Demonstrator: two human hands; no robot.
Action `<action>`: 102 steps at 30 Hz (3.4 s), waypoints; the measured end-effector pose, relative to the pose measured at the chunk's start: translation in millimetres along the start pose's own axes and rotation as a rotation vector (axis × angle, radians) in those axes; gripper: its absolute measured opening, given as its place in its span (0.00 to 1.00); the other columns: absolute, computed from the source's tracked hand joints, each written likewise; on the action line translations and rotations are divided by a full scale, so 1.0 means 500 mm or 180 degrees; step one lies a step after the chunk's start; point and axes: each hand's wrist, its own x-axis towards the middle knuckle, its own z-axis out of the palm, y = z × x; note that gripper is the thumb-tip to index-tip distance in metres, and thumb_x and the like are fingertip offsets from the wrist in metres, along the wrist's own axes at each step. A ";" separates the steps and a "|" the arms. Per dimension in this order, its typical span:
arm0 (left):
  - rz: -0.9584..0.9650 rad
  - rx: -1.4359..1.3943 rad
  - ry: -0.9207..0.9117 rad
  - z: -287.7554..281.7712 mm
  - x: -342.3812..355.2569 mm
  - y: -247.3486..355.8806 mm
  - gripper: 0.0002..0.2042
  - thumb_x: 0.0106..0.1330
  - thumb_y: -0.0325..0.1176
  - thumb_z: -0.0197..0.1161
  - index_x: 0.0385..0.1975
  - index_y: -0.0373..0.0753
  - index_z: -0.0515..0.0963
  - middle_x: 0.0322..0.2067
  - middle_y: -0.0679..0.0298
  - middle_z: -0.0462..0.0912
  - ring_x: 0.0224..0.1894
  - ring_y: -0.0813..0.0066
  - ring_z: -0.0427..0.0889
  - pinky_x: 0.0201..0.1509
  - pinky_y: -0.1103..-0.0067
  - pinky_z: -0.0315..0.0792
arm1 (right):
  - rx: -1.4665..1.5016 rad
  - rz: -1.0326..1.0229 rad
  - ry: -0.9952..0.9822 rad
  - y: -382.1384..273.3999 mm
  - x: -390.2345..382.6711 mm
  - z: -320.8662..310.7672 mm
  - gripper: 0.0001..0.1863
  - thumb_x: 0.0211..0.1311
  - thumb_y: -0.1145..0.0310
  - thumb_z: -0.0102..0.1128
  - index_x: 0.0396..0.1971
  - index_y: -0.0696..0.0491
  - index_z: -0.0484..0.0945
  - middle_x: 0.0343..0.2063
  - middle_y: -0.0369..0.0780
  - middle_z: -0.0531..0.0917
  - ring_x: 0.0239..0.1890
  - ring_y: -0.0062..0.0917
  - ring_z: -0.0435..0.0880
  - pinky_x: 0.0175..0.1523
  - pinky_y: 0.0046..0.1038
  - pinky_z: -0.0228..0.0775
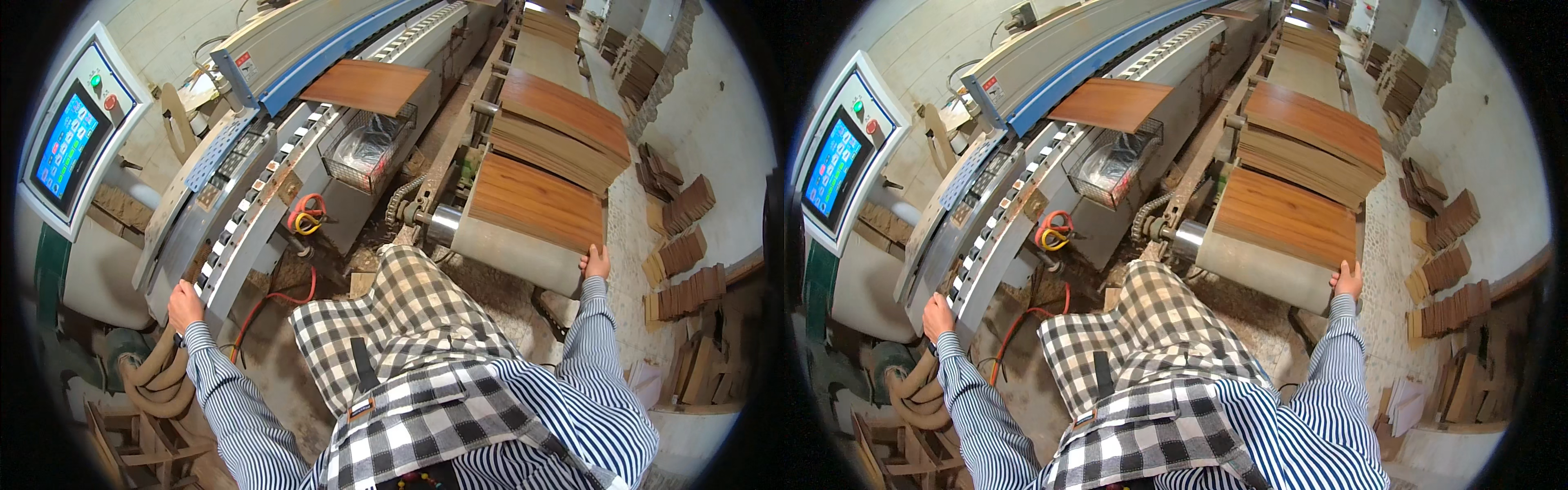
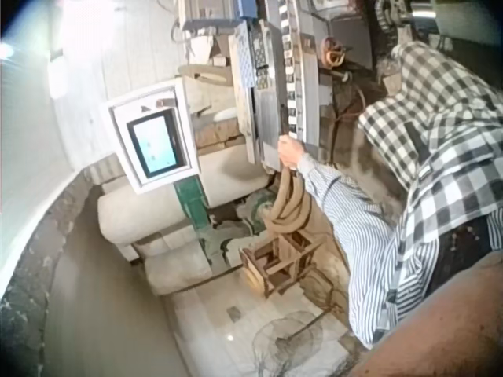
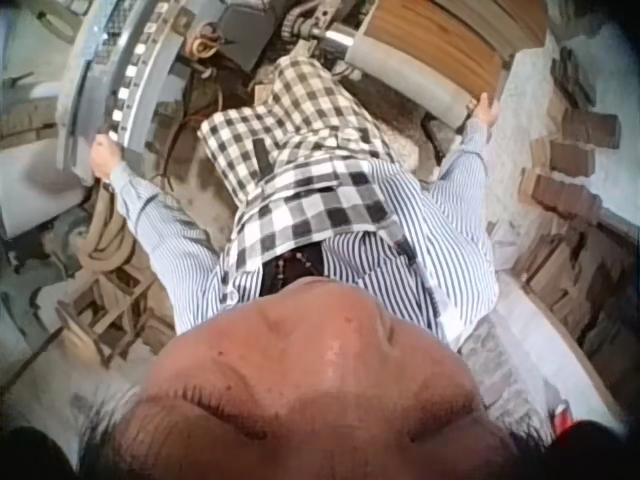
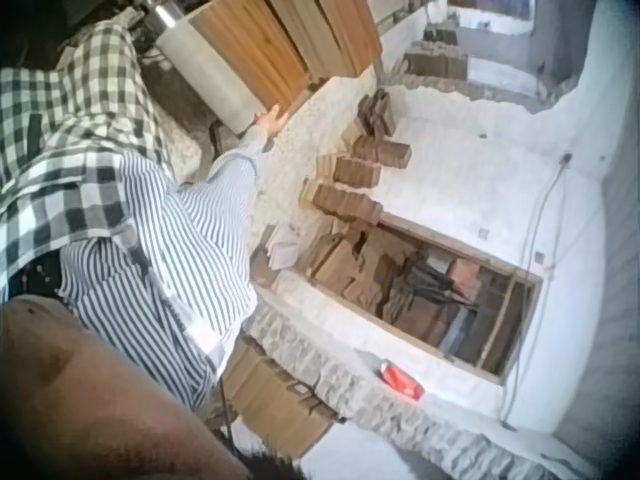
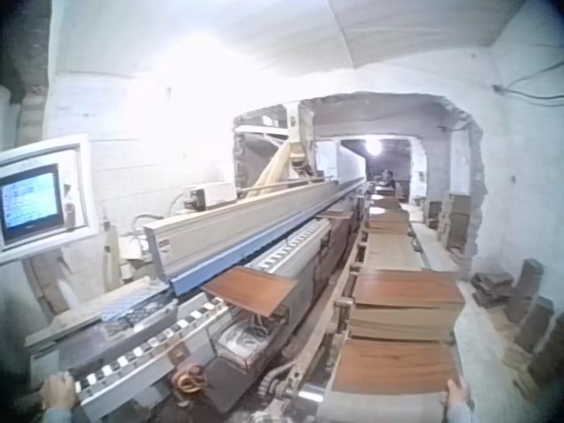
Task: The person repeatedly feeds rectangular wooden planks into a CNC woodworking machine, guides them through the processing area, and stacks the finished planks on a nearby table. The cycle of loading, processing, and stacking is repeated throughout the clip.
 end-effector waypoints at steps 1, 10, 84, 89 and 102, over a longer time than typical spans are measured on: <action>0.0000 -0.0010 -0.0005 0.002 0.002 -0.001 0.22 0.63 0.48 0.39 0.34 0.39 0.79 0.33 0.48 0.79 0.37 0.46 0.76 0.41 0.58 0.68 | -0.0017 -0.0228 0.0202 0.028 0.004 0.002 0.26 0.59 0.64 0.55 0.57 0.51 0.65 0.20 0.38 0.77 0.15 0.17 0.72 0.15 0.19 0.64; -0.0004 0.0057 -0.0062 0.006 0.005 -0.008 0.22 0.64 0.49 0.39 0.35 0.40 0.78 0.34 0.48 0.79 0.38 0.46 0.76 0.41 0.57 0.68 | 0.0056 0.0008 0.0608 0.007 -0.068 0.010 0.28 0.57 0.54 0.57 0.54 0.53 0.68 0.30 0.42 0.79 0.22 0.24 0.77 0.26 0.24 0.70; -0.0074 -0.0125 0.0253 0.013 0.001 -0.015 0.20 0.63 0.44 0.44 0.24 0.37 0.81 0.25 0.49 0.80 0.30 0.53 0.80 0.41 0.64 0.71 | 0.0983 0.1048 -0.6091 -0.269 -0.828 0.479 0.19 0.61 0.65 0.54 0.48 0.61 0.69 0.44 0.43 0.78 0.42 0.25 0.78 0.48 0.28 0.73; -0.0074 -0.0141 0.0192 0.004 -0.001 -0.006 0.20 0.62 0.44 0.45 0.23 0.37 0.80 0.24 0.49 0.80 0.30 0.53 0.80 0.42 0.64 0.70 | 0.0559 0.1102 -0.7395 -0.248 -0.906 0.538 0.22 0.60 0.65 0.55 0.51 0.60 0.68 0.45 0.42 0.77 0.43 0.22 0.78 0.50 0.25 0.70; -0.0065 -0.0178 0.0258 0.005 -0.002 -0.006 0.20 0.62 0.44 0.46 0.22 0.37 0.80 0.23 0.48 0.79 0.29 0.50 0.79 0.40 0.63 0.70 | 0.0588 -0.0059 -0.6663 -0.206 -0.903 0.564 0.14 0.60 0.66 0.56 0.38 0.61 0.76 0.34 0.40 0.82 0.34 0.20 0.78 0.44 0.23 0.71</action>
